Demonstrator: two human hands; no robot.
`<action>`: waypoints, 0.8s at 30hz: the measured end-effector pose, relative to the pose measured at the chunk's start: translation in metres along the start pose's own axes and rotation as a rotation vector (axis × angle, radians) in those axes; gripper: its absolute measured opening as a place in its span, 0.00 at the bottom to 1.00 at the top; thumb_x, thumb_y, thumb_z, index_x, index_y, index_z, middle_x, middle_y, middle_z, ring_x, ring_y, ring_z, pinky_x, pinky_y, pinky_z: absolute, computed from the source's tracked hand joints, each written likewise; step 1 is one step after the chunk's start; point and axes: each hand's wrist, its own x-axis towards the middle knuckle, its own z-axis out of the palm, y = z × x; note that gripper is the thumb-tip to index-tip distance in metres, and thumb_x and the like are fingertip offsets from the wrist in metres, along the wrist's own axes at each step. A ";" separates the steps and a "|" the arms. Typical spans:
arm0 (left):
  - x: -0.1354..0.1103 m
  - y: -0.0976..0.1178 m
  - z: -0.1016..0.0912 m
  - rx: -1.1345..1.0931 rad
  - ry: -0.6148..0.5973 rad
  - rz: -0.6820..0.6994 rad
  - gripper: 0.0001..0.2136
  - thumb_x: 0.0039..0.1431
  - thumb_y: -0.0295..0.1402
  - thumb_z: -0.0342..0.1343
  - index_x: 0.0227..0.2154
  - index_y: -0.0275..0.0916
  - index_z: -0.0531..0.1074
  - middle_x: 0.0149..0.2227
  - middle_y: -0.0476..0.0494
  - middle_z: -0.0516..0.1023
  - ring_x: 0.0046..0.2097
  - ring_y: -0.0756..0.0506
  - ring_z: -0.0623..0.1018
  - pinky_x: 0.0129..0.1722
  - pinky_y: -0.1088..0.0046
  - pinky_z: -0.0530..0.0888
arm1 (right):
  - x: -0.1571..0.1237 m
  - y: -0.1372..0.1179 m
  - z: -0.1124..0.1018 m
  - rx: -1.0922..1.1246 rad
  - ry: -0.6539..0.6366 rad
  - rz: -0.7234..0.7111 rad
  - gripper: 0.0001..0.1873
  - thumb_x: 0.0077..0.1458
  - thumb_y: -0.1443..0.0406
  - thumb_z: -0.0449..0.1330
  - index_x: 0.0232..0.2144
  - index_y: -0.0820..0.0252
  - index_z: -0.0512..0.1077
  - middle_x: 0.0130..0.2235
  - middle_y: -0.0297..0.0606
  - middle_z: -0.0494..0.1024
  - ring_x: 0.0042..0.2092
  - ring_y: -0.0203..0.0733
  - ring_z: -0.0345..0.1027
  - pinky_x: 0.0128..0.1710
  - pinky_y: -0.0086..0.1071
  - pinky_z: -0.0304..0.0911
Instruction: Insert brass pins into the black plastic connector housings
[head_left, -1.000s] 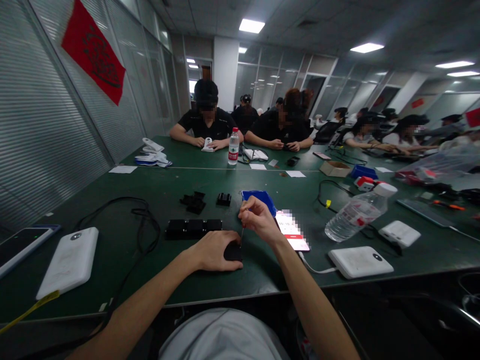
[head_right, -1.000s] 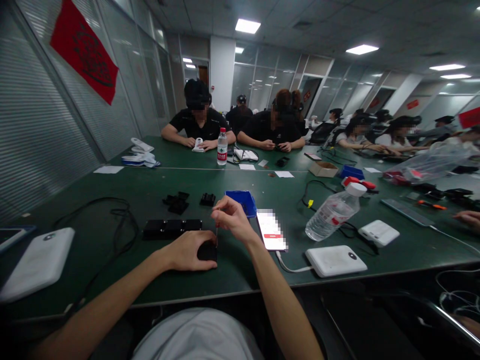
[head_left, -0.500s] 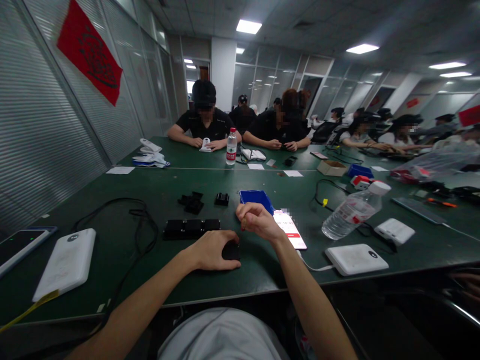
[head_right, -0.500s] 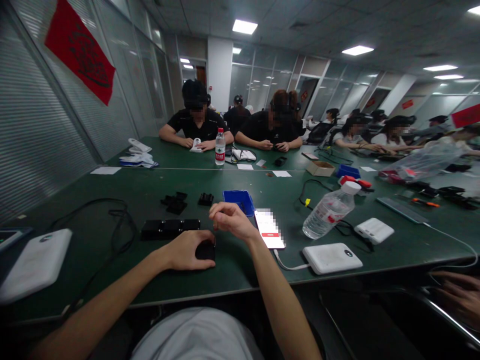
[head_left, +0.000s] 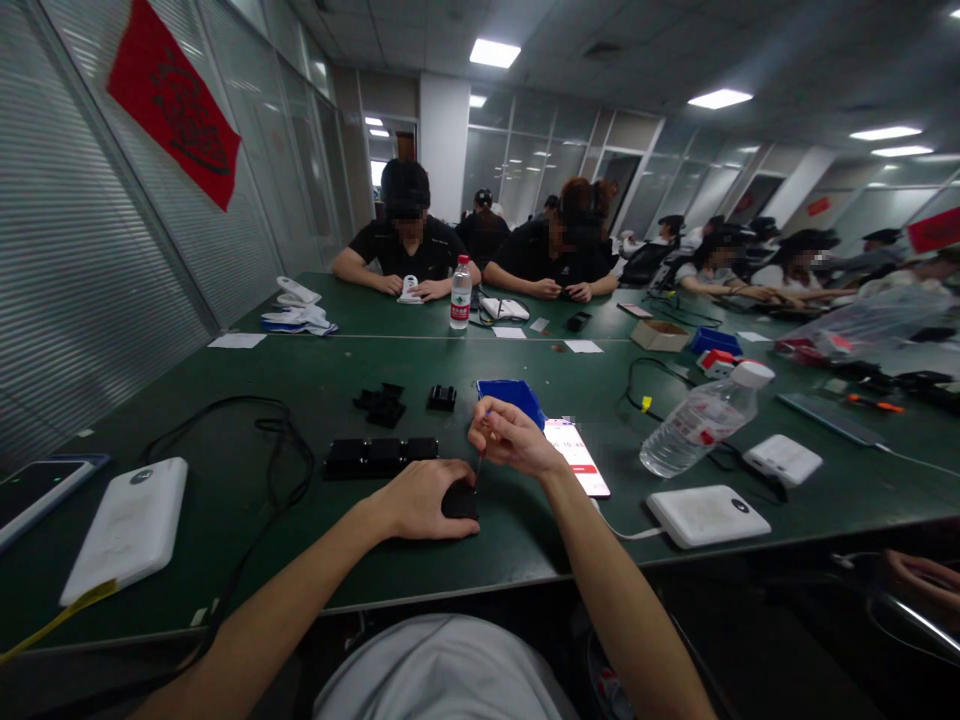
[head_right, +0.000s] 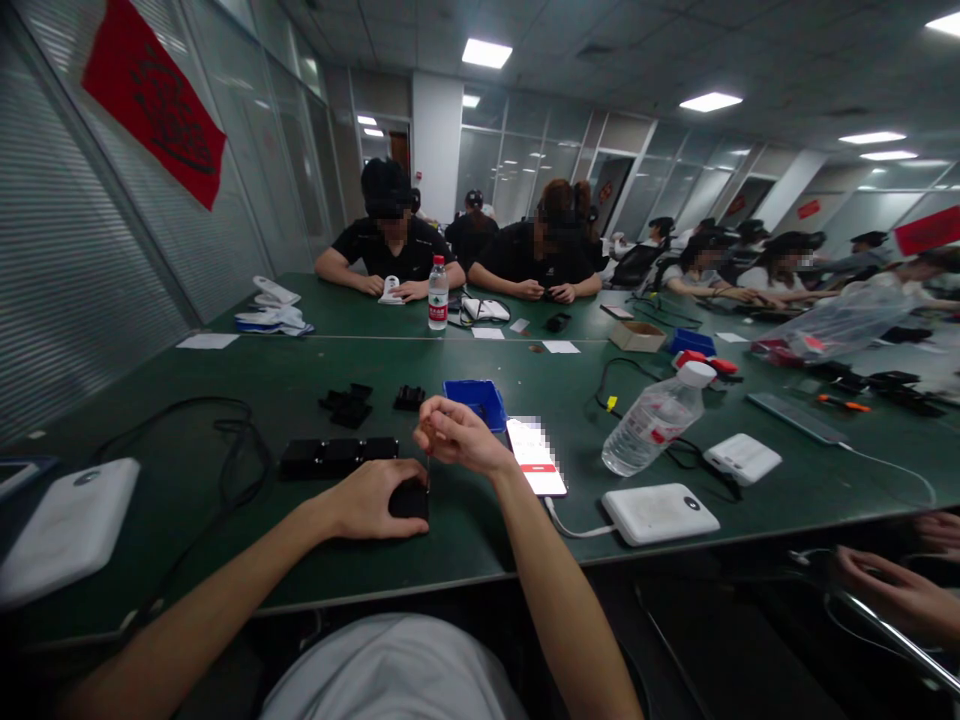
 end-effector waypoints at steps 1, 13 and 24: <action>0.000 0.000 0.000 0.000 -0.003 0.002 0.21 0.53 0.46 0.68 0.46 0.41 0.75 0.48 0.42 0.83 0.48 0.37 0.82 0.51 0.63 0.76 | 0.000 -0.001 0.002 0.004 0.000 0.008 0.23 0.57 0.48 0.68 0.38 0.57 0.65 0.28 0.28 0.75 0.17 0.22 0.39 0.16 0.20 0.39; 0.000 0.000 0.001 -0.003 -0.003 0.020 0.21 0.53 0.46 0.68 0.46 0.41 0.75 0.46 0.43 0.82 0.46 0.38 0.82 0.50 0.64 0.76 | -0.009 -0.004 0.003 -0.069 0.007 0.020 0.28 0.57 0.41 0.64 0.31 0.58 0.64 0.22 0.26 0.67 0.18 0.26 0.41 0.17 0.20 0.40; 0.000 0.002 0.000 0.025 0.005 0.039 0.20 0.53 0.45 0.67 0.46 0.41 0.75 0.48 0.43 0.82 0.48 0.38 0.82 0.51 0.64 0.76 | -0.004 -0.005 0.007 -0.016 0.101 0.027 0.28 0.49 0.46 0.73 0.30 0.59 0.65 0.27 0.26 0.70 0.18 0.22 0.44 0.14 0.20 0.40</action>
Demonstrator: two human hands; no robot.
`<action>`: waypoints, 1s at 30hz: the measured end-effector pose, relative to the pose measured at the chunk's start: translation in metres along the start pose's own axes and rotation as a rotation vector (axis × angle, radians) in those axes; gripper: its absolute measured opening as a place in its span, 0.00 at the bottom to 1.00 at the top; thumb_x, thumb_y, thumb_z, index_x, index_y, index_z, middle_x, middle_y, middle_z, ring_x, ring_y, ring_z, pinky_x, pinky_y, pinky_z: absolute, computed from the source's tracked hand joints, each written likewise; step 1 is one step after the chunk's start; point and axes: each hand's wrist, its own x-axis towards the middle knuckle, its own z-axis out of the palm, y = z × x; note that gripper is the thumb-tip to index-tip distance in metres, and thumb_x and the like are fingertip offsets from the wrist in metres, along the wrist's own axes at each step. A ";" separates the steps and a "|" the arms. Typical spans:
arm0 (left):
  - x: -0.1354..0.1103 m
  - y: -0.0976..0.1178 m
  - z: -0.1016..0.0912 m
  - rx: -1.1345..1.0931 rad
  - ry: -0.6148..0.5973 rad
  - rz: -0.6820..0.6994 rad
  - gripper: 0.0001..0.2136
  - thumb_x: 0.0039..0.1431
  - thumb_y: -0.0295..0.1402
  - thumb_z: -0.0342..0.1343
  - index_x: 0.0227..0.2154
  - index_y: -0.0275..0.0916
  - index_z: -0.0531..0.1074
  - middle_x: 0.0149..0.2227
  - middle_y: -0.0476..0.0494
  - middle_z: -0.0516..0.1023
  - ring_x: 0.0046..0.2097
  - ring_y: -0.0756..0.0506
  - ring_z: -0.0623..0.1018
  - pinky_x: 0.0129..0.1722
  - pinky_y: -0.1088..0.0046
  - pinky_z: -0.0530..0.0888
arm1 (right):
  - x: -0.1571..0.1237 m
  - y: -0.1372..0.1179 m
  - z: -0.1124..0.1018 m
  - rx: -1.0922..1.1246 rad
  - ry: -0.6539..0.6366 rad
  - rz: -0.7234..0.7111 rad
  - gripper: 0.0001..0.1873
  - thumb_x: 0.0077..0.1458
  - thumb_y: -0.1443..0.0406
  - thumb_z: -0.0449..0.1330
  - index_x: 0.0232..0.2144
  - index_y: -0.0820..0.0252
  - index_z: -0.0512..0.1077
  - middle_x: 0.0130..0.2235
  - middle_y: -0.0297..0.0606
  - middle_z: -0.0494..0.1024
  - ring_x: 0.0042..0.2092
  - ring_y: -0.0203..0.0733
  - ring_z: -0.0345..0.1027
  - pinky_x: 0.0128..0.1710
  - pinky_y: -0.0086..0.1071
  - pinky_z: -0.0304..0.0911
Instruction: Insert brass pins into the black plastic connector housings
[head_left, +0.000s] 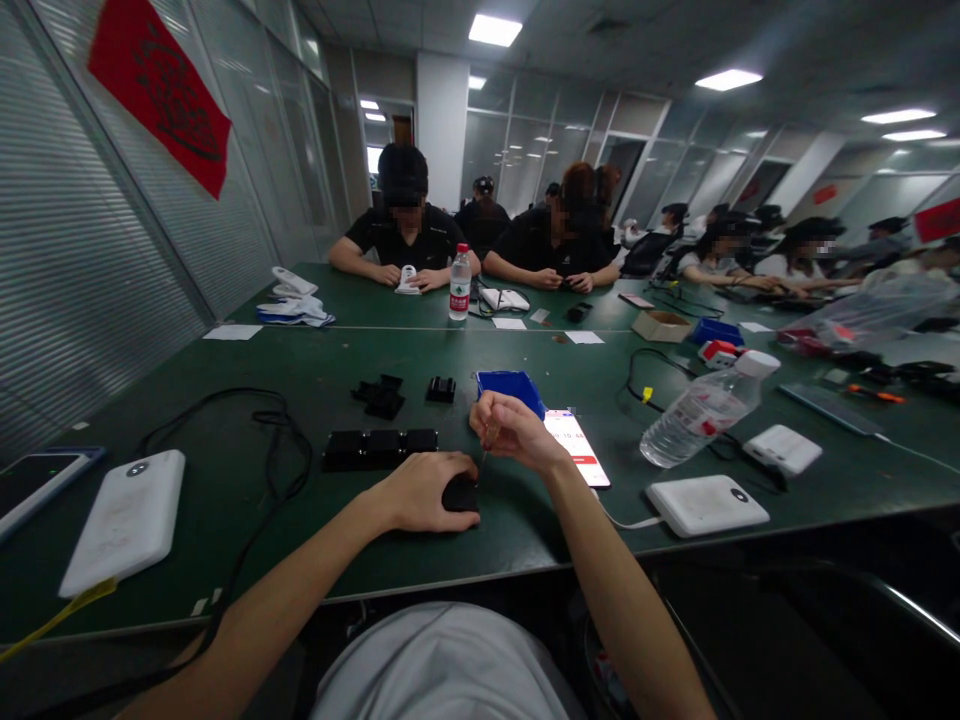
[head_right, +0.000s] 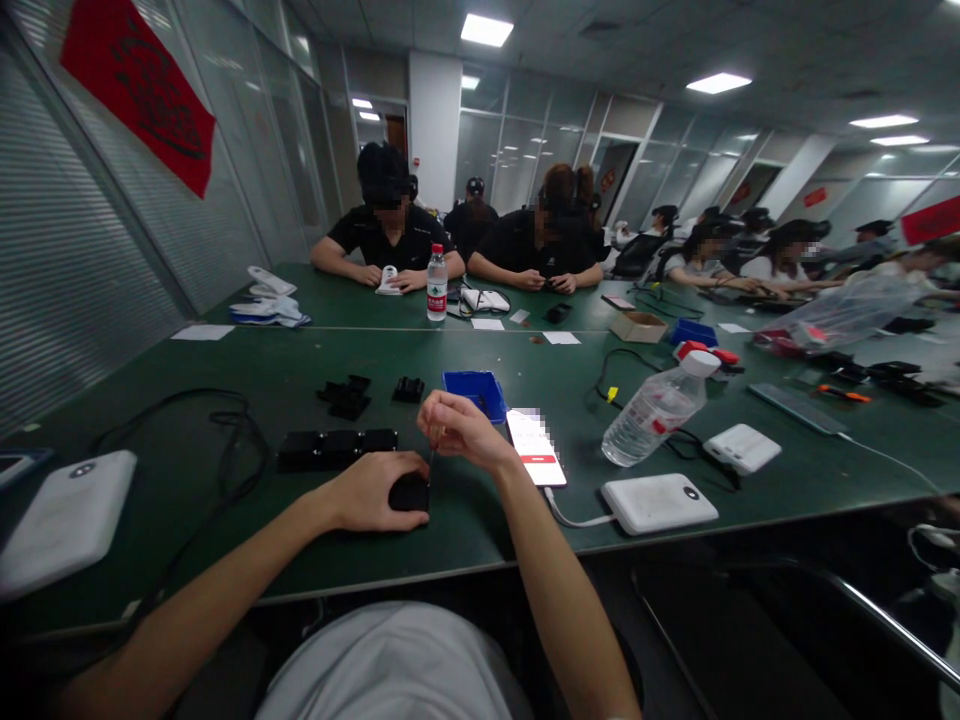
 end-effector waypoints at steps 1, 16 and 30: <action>0.000 0.000 0.000 0.005 0.002 -0.001 0.20 0.53 0.45 0.67 0.46 0.41 0.75 0.48 0.43 0.82 0.48 0.37 0.82 0.51 0.64 0.76 | 0.000 0.000 0.000 -0.007 0.007 -0.003 0.28 0.49 0.45 0.73 0.30 0.59 0.65 0.27 0.27 0.70 0.17 0.22 0.44 0.14 0.20 0.40; 0.000 -0.001 0.002 -0.012 -0.010 -0.010 0.20 0.54 0.45 0.66 0.46 0.41 0.75 0.48 0.42 0.83 0.47 0.38 0.82 0.49 0.64 0.76 | 0.001 0.005 0.001 -0.052 -0.043 0.018 0.31 0.55 0.36 0.61 0.35 0.56 0.64 0.21 0.27 0.72 0.19 0.30 0.54 0.17 0.22 0.46; -0.001 -0.001 0.002 -0.006 0.003 0.008 0.21 0.54 0.46 0.67 0.47 0.40 0.74 0.48 0.42 0.82 0.48 0.36 0.82 0.51 0.62 0.76 | 0.001 0.005 -0.001 0.034 -0.066 -0.018 0.23 0.57 0.47 0.67 0.33 0.57 0.65 0.24 0.32 0.76 0.19 0.29 0.54 0.16 0.22 0.45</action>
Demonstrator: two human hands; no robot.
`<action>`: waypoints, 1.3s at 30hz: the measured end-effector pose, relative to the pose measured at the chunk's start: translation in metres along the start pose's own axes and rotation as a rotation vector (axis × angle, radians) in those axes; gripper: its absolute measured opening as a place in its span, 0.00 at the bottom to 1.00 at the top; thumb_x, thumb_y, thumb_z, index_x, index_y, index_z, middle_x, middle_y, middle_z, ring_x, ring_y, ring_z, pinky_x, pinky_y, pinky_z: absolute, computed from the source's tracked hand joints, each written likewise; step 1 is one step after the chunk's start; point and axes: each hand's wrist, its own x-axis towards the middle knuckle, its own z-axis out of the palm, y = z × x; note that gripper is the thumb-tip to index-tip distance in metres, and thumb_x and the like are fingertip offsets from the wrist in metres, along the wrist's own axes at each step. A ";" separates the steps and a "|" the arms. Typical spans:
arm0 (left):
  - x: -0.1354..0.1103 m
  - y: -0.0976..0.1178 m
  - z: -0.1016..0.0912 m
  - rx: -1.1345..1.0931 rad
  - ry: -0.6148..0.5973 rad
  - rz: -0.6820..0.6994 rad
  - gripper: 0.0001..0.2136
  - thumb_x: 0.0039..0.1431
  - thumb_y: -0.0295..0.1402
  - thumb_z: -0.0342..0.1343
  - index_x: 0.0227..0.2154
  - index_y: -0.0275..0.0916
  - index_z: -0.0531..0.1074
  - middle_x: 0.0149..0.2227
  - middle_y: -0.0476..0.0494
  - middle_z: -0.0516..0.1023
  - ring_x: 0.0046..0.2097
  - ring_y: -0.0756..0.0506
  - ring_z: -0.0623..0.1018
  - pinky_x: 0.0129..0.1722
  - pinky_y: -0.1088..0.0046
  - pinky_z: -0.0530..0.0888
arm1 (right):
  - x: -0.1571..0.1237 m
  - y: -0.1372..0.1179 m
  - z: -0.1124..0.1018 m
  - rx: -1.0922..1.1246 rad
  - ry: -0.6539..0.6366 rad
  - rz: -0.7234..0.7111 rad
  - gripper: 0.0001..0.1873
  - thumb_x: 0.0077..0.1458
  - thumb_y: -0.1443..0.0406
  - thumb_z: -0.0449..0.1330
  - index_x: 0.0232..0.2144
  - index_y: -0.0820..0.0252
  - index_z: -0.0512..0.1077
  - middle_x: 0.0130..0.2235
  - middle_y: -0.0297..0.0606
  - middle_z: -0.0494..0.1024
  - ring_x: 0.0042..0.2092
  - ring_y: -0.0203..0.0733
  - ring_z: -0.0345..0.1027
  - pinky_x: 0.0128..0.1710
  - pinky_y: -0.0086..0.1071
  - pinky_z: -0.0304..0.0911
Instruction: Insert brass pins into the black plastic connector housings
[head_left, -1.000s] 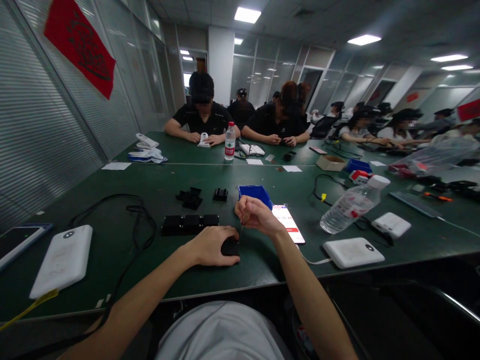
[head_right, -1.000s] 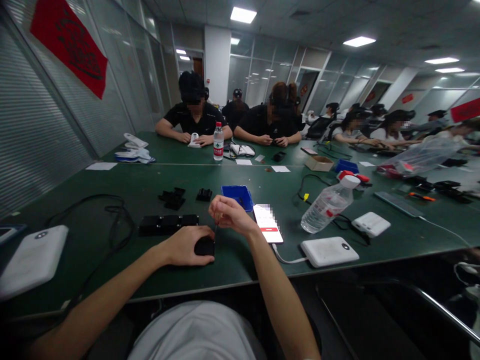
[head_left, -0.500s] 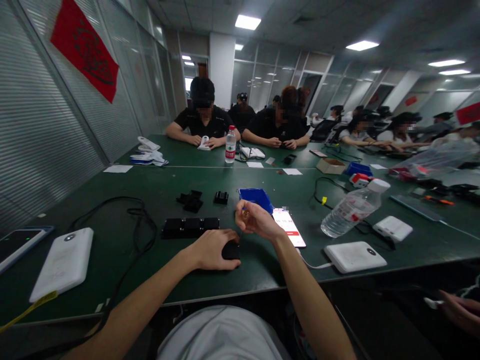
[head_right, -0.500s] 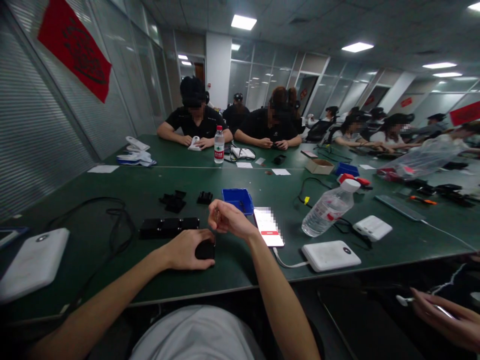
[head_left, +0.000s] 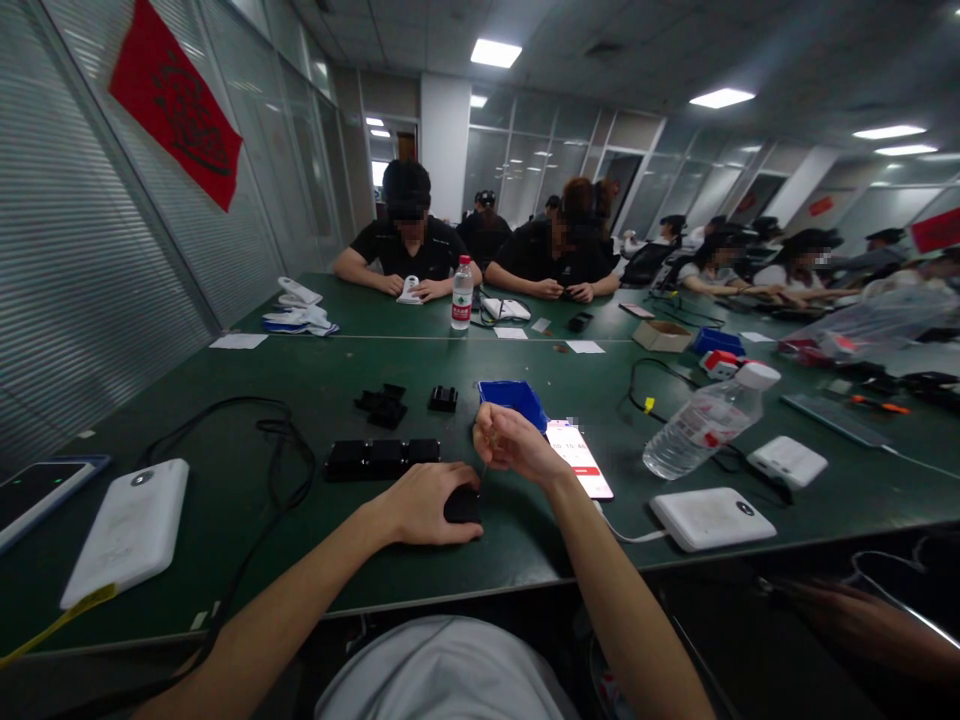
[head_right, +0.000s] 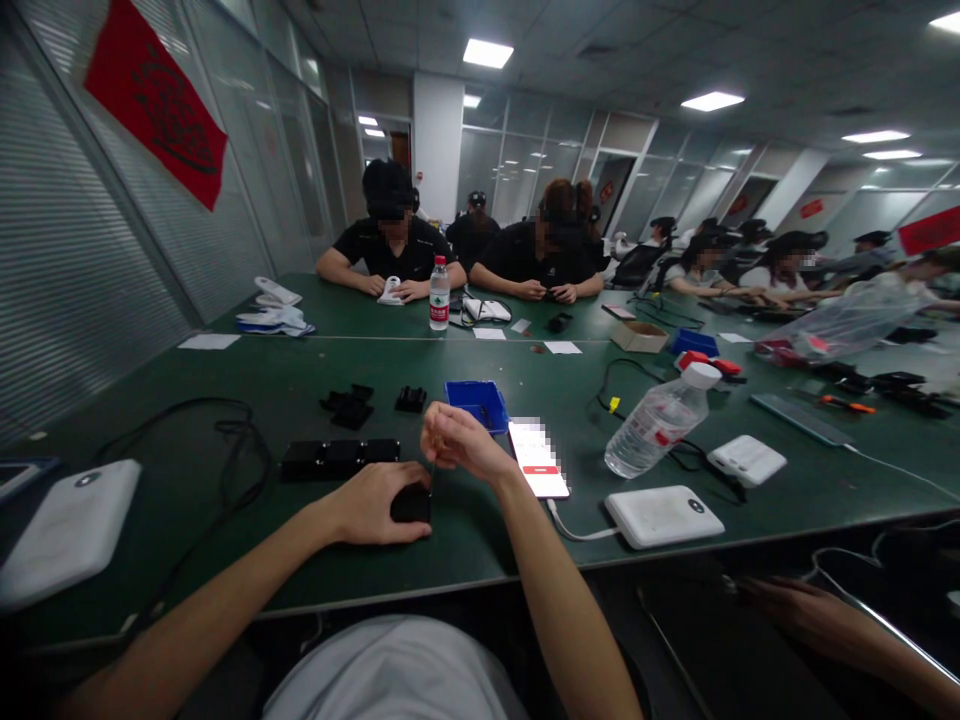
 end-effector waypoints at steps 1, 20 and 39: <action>0.000 0.000 0.000 0.000 0.002 0.002 0.21 0.54 0.46 0.67 0.47 0.40 0.75 0.48 0.42 0.82 0.48 0.36 0.82 0.51 0.61 0.76 | 0.000 0.000 0.000 0.007 -0.004 -0.002 0.22 0.58 0.48 0.67 0.33 0.57 0.66 0.25 0.32 0.76 0.19 0.29 0.53 0.16 0.22 0.45; 0.000 -0.001 -0.001 -0.055 0.055 0.028 0.25 0.50 0.45 0.71 0.49 0.40 0.76 0.51 0.40 0.81 0.51 0.36 0.81 0.55 0.58 0.76 | -0.003 -0.002 0.004 -0.003 0.030 0.030 0.25 0.55 0.44 0.68 0.33 0.59 0.69 0.24 0.32 0.77 0.21 0.30 0.62 0.17 0.21 0.51; 0.009 -0.004 0.017 -0.353 0.298 0.085 0.12 0.70 0.33 0.52 0.42 0.38 0.81 0.45 0.41 0.84 0.47 0.42 0.81 0.53 0.65 0.75 | -0.003 0.000 0.001 0.013 -0.013 0.025 0.23 0.57 0.47 0.69 0.32 0.60 0.69 0.27 0.34 0.78 0.20 0.29 0.60 0.18 0.22 0.51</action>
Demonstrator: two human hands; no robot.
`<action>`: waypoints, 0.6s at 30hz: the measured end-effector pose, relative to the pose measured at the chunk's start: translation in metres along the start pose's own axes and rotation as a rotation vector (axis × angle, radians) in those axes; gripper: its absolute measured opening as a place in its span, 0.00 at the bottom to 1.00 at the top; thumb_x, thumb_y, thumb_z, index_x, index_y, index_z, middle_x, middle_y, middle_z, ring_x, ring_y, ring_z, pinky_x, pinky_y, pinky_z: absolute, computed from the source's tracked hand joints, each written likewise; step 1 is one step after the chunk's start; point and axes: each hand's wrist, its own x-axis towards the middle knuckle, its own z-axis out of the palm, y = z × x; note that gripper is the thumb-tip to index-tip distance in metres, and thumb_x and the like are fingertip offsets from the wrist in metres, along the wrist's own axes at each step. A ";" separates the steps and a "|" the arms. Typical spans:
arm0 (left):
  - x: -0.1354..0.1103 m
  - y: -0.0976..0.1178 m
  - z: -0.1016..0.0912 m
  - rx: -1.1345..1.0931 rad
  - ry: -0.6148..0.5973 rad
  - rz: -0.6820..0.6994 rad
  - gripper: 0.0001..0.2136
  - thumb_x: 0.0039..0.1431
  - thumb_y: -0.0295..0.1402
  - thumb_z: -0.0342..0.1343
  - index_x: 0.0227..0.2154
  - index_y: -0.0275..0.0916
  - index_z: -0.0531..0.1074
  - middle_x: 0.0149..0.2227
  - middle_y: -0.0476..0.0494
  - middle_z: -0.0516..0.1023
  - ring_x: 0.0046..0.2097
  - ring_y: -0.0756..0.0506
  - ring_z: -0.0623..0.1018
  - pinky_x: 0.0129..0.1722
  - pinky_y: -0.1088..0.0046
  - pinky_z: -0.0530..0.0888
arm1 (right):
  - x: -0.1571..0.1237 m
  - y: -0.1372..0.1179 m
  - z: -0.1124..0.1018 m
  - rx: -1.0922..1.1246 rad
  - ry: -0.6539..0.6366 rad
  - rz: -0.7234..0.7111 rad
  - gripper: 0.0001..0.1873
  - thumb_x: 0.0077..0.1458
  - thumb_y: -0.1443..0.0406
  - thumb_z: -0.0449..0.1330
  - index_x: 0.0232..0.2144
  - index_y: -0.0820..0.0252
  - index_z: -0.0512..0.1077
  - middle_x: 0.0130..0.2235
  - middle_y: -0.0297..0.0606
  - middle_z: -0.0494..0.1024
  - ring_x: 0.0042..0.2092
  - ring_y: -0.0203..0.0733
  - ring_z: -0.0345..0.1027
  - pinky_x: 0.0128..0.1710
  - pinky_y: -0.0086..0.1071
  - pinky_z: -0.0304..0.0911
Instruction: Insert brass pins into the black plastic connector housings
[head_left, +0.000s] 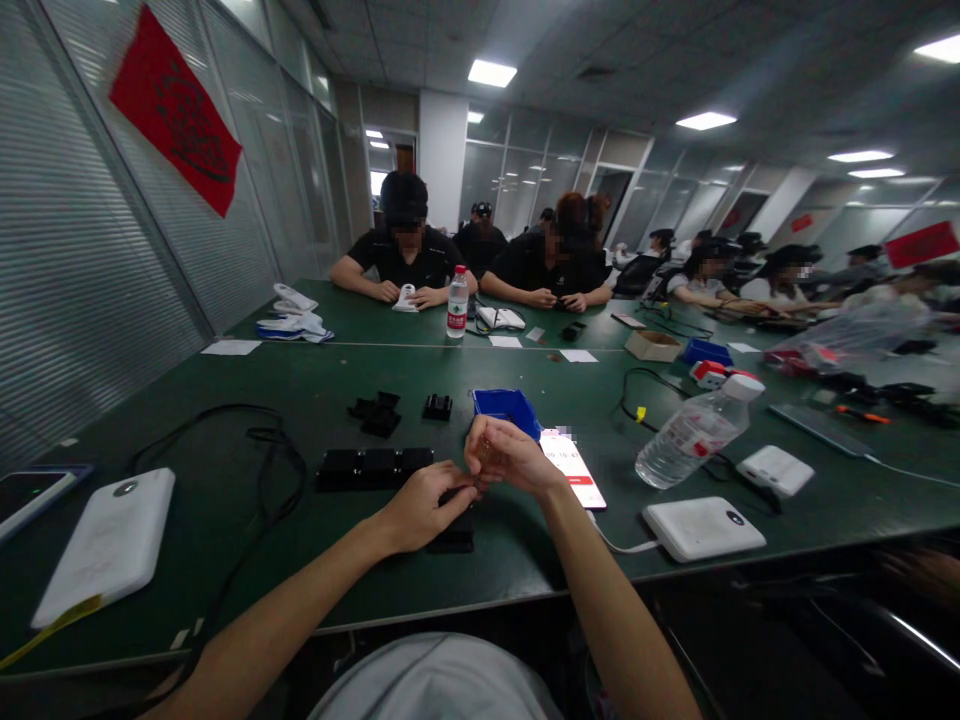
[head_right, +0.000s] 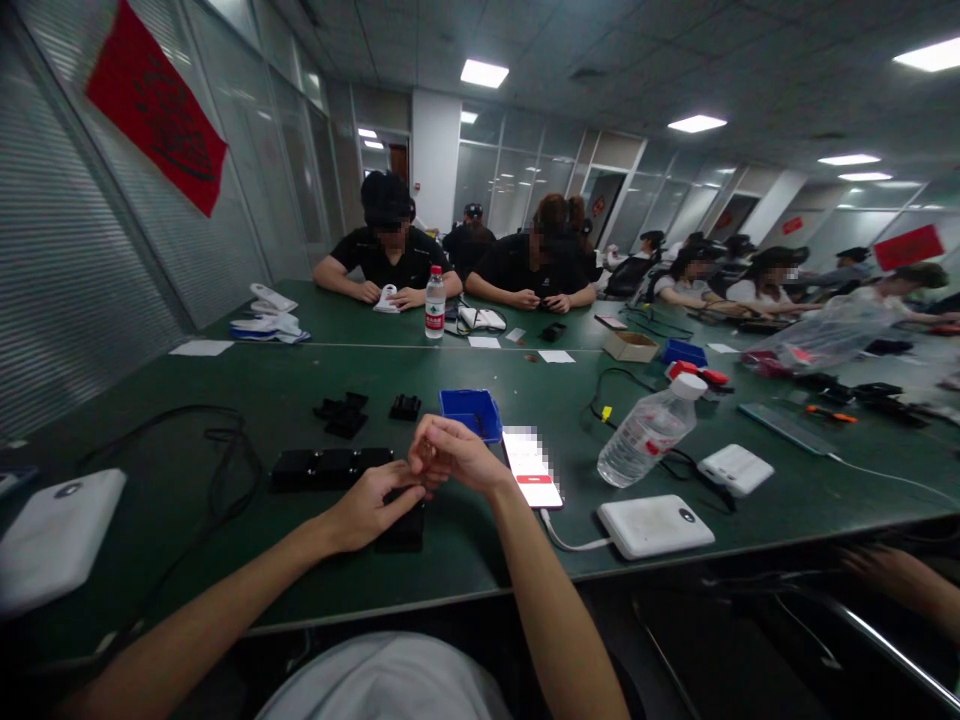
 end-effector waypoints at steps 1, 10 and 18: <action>0.000 0.000 0.000 -0.003 0.001 -0.004 0.12 0.70 0.33 0.52 0.40 0.38 0.81 0.43 0.41 0.84 0.46 0.43 0.81 0.52 0.65 0.75 | 0.000 0.000 -0.001 -0.014 0.002 -0.006 0.23 0.57 0.48 0.69 0.32 0.60 0.69 0.27 0.34 0.78 0.20 0.28 0.59 0.18 0.22 0.50; 0.000 -0.002 0.001 0.038 0.049 -0.021 0.09 0.68 0.35 0.57 0.39 0.39 0.81 0.38 0.43 0.83 0.41 0.43 0.81 0.45 0.67 0.75 | -0.007 -0.006 -0.020 -0.215 -0.103 -0.001 0.26 0.42 0.60 0.80 0.40 0.63 0.74 0.36 0.33 0.78 0.26 0.26 0.59 0.25 0.22 0.56; 0.000 -0.003 0.001 0.092 0.068 -0.061 0.08 0.66 0.36 0.59 0.37 0.38 0.80 0.35 0.44 0.81 0.36 0.45 0.79 0.38 0.71 0.72 | -0.008 -0.006 -0.017 -0.363 -0.146 0.077 0.22 0.45 0.65 0.78 0.39 0.63 0.74 0.27 0.26 0.72 0.26 0.29 0.60 0.27 0.24 0.59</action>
